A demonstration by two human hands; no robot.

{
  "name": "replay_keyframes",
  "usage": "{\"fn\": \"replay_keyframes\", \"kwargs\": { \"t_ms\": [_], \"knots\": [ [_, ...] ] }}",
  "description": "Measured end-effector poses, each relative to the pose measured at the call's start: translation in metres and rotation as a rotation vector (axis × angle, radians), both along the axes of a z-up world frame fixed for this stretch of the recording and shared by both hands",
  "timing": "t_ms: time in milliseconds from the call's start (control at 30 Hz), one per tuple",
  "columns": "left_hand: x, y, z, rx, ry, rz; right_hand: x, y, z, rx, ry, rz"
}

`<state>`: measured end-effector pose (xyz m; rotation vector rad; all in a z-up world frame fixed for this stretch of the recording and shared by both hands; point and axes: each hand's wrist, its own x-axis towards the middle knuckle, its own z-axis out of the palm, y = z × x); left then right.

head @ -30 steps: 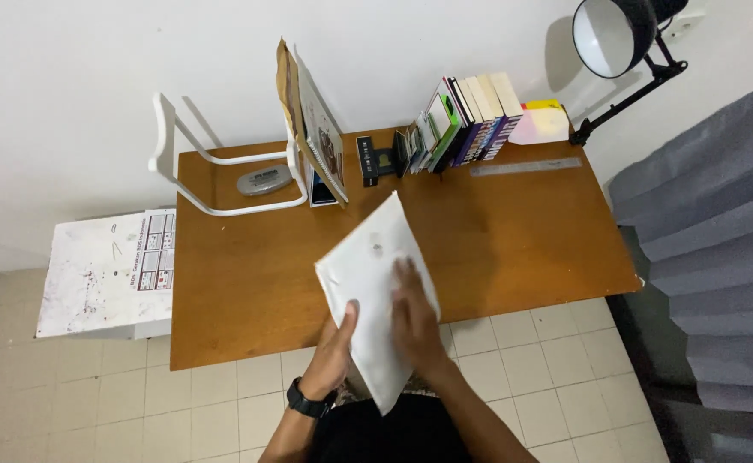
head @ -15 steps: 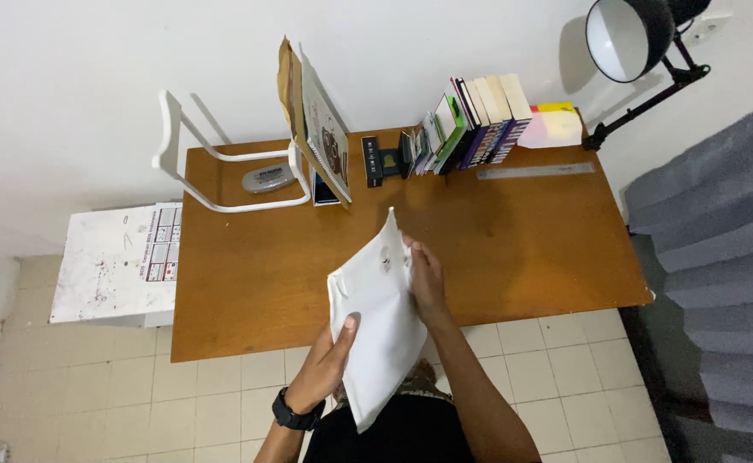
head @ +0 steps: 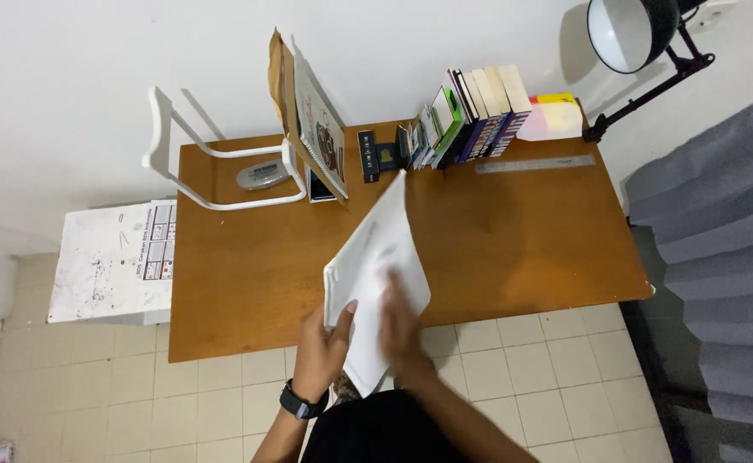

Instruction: Cleaning and organizing various items on a desk, including an envelope, a notebook, and papers, using a cloth.

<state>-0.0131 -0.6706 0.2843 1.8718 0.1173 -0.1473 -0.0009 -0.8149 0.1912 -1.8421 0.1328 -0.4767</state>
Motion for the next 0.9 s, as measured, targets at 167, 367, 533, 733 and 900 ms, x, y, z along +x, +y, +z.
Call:
{"fn": "replay_keyframes", "kwargs": {
  "t_ms": [167,367,533,733,900],
  "knots": [
    [0.004,0.001,0.01,-0.024,-0.308,0.076,-0.016,0.003,-0.028,0.047,-0.052,0.212],
    [0.006,-0.006,0.001,-0.013,-0.287,0.126,-0.029,0.009,-0.004,0.023,-0.084,0.356],
    [0.02,0.003,0.014,0.009,-0.099,0.263,-0.05,0.013,0.064,-0.274,-0.304,0.537],
    [0.027,0.01,0.03,-0.268,-0.052,0.139,-0.047,-0.012,0.028,-0.487,-0.411,0.212],
    [0.032,0.003,0.036,-0.169,-0.133,0.156,-0.032,-0.037,0.048,0.151,0.115,-0.231]
  ]
}}
